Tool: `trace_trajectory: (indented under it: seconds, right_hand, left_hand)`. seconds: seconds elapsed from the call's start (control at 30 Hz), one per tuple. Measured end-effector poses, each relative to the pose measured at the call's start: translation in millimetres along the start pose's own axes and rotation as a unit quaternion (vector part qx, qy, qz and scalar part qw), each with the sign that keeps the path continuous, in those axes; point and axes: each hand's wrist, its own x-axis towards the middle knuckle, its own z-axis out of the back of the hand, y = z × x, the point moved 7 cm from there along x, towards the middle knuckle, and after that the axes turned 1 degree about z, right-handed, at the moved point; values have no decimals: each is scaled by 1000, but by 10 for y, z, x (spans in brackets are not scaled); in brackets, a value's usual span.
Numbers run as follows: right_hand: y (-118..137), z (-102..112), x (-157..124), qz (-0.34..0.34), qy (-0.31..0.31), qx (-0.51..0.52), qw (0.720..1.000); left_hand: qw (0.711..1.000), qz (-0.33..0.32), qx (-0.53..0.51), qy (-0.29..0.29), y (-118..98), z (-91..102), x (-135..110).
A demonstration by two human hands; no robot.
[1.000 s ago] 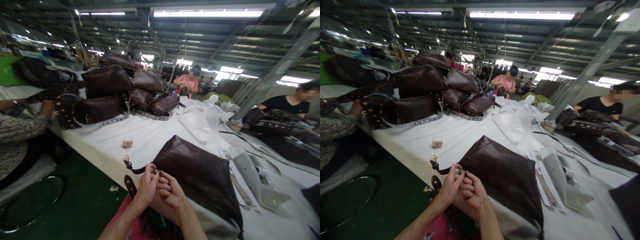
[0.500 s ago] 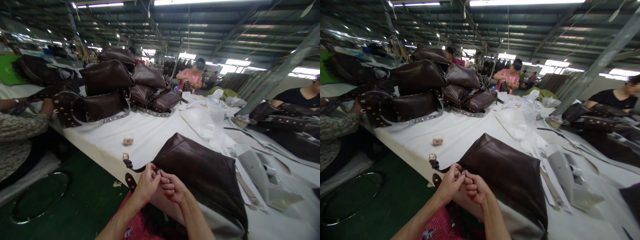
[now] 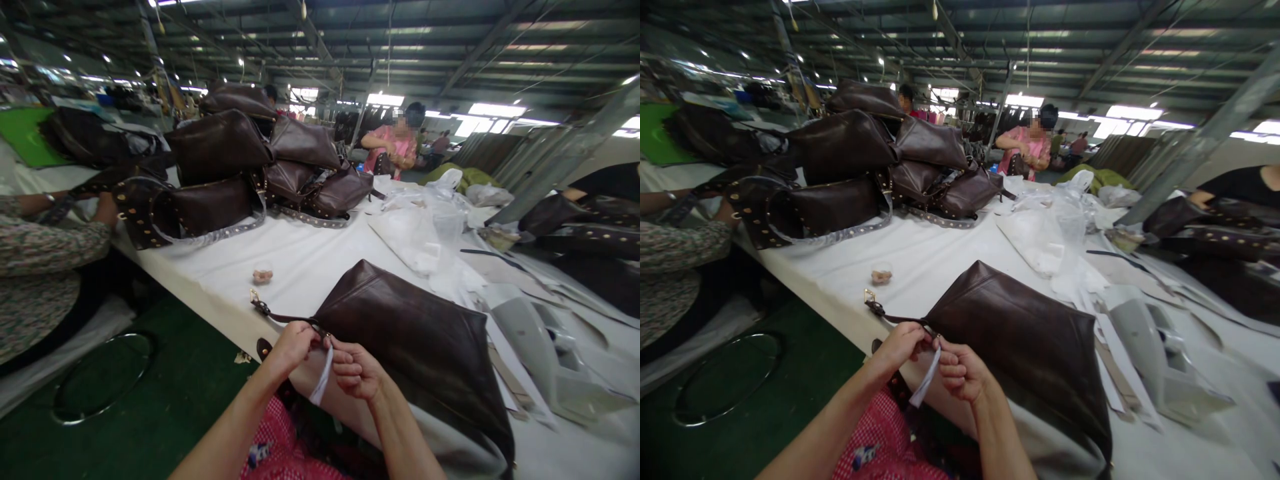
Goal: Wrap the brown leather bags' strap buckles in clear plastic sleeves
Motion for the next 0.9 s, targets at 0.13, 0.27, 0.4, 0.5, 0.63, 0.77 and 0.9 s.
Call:
trace_trajectory:
  seconds: [0.13,0.27,0.4,0.5,0.63,0.77,0.9]
  right_hand:
    - [-10,5,21,-12,7,-8,1000]
    - [-16,-12,21,-16,13,-11,1000]
    - [-1,-31,2,-9,13,-7,1000]
    - [5,-25,-5,-13,11,-11,1000]
    - [6,16,9,-25,0,-24,999]
    - [1,56,15,-30,-23,-40,998]
    - [3,47,-4,-18,-58,-58,996]
  left_hand:
    - [999,8,-32,5,4,-50,10]
    - [999,9,-39,-17,9,-50,5]
    - [998,36,-47,-13,26,-59,16]
    - [996,54,-73,7,4,-83,9]
    - [992,59,-113,21,-42,-141,-19]
    - [988,52,-142,-5,-54,-169,-43]
    - [984,46,-170,-18,-34,-171,-55]
